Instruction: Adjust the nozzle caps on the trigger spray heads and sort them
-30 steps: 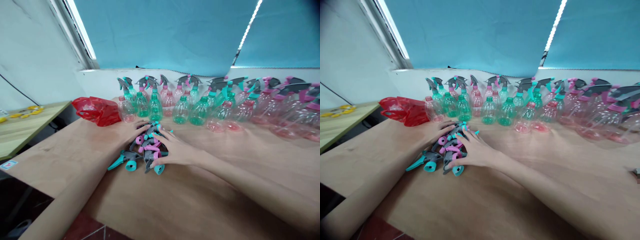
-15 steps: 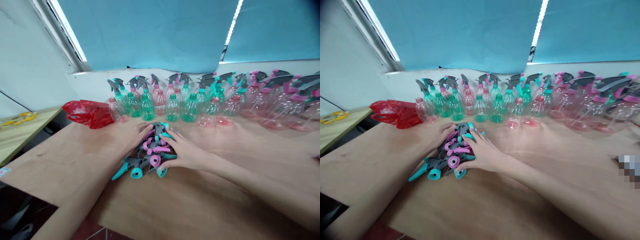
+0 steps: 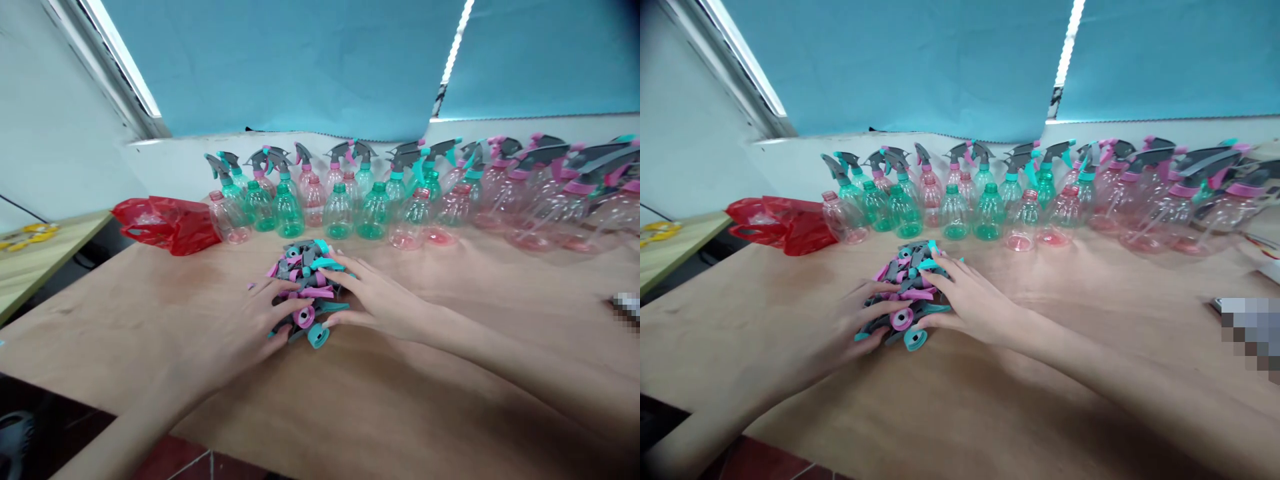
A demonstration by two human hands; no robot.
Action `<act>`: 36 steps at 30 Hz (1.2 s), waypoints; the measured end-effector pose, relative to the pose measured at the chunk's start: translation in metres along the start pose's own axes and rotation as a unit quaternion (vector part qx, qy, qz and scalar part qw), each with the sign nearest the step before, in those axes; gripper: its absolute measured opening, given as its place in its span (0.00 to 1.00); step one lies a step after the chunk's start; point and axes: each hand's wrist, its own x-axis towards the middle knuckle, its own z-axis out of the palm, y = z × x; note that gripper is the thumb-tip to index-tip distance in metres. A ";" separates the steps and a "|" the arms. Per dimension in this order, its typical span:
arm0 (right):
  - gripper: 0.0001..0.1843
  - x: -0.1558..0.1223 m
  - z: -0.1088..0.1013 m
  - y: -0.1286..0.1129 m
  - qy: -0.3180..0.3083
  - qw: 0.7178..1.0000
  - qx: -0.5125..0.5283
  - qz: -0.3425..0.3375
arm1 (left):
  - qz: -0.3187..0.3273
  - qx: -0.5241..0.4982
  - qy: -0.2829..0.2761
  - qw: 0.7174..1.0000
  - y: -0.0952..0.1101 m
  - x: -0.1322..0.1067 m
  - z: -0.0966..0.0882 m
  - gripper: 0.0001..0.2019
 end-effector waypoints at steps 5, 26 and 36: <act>0.33 -0.015 -0.009 -0.001 0.033 0.999 -0.005 -0.018 | 0.000 -0.017 0.022 1.000 0.000 0.015 0.010 0.12; 0.09 -0.083 -0.108 -0.003 0.001 0.993 0.006 0.116 | -0.134 -0.545 -0.068 0.825 0.110 0.093 0.041 0.10; 0.08 -0.082 -0.118 0.021 -0.076 0.988 -0.015 0.133 | -0.154 -0.543 -0.061 0.823 0.104 0.106 0.068 0.06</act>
